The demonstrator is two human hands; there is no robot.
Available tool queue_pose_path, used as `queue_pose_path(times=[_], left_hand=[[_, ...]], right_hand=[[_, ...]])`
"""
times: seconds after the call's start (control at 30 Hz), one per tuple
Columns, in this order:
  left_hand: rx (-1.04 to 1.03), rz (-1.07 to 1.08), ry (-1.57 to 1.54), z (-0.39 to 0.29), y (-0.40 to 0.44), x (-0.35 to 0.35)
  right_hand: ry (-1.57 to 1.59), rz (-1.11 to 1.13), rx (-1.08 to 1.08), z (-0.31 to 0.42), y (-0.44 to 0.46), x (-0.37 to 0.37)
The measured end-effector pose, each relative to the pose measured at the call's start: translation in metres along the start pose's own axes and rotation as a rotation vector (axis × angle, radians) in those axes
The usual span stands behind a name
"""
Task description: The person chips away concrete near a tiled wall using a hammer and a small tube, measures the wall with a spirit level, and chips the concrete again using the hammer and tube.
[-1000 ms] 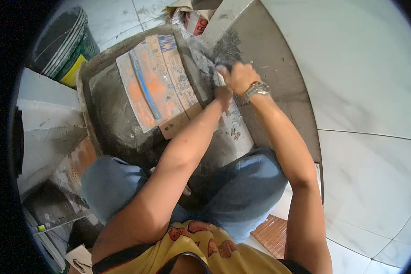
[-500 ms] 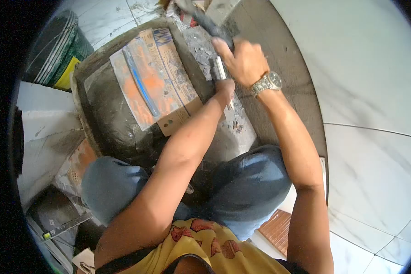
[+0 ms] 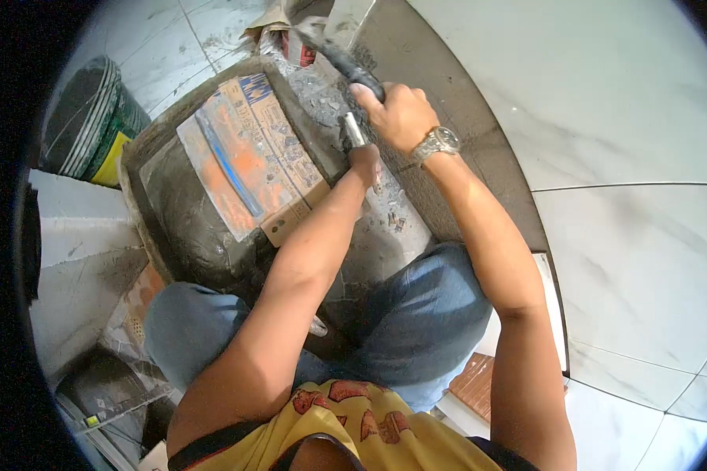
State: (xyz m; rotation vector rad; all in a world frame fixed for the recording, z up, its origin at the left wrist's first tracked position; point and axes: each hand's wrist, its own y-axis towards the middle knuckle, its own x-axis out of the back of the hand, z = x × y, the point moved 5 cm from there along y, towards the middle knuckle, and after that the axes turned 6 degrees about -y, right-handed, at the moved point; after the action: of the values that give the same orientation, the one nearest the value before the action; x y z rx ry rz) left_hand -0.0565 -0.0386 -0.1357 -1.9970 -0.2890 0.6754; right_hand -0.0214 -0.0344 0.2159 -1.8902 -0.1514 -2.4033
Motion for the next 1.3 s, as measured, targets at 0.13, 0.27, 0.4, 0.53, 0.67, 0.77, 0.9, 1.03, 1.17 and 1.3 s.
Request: queue_pose_path(times=[0.13,0.27,0.4,0.53,0.67,0.77,0.9,1.03,1.17,1.3], left_hand=[[-0.124,-0.009,-0.269,-0.027,-0.043,0.006],[-0.284,0.226,-0.355,-0.050,-0.065,0.007],[-0.186,0.219,-0.267,-0.047,-0.079,0.002],[-0.152,0.213,-0.262,-0.042,-0.075,0.002],[-0.161,0.180,-0.138,-0.038,-0.052,-0.001],[-0.228,0.019,-0.066,-0.039,-0.055,-0.003],[-0.302,-0.057,0.101,-0.026,-0.016,-0.006],[-0.470,-0.127,0.092,-0.015,0.004,-0.018],[-0.421,-0.091,0.057,-0.026,-0.007,-0.015],[-0.220,-0.030,0.335,-0.053,-0.053,-0.002]], right_hand=[[0.032,-0.054,0.055,0.013,-0.005,0.007],[0.101,-0.051,0.054,0.000,-0.014,0.008],[0.074,-0.045,0.020,-0.010,-0.011,0.010],[0.010,0.078,-0.061,-0.005,-0.013,0.013],[-0.071,-0.033,0.153,0.010,-0.016,0.000],[-0.200,0.105,0.219,0.012,-0.014,-0.027],[-0.394,0.261,0.085,-0.052,0.004,-0.081],[-0.315,0.172,0.109,0.026,-0.007,-0.028],[-0.095,0.109,0.184,0.039,-0.018,-0.020],[-0.512,0.126,0.014,-0.078,0.007,-0.084]])
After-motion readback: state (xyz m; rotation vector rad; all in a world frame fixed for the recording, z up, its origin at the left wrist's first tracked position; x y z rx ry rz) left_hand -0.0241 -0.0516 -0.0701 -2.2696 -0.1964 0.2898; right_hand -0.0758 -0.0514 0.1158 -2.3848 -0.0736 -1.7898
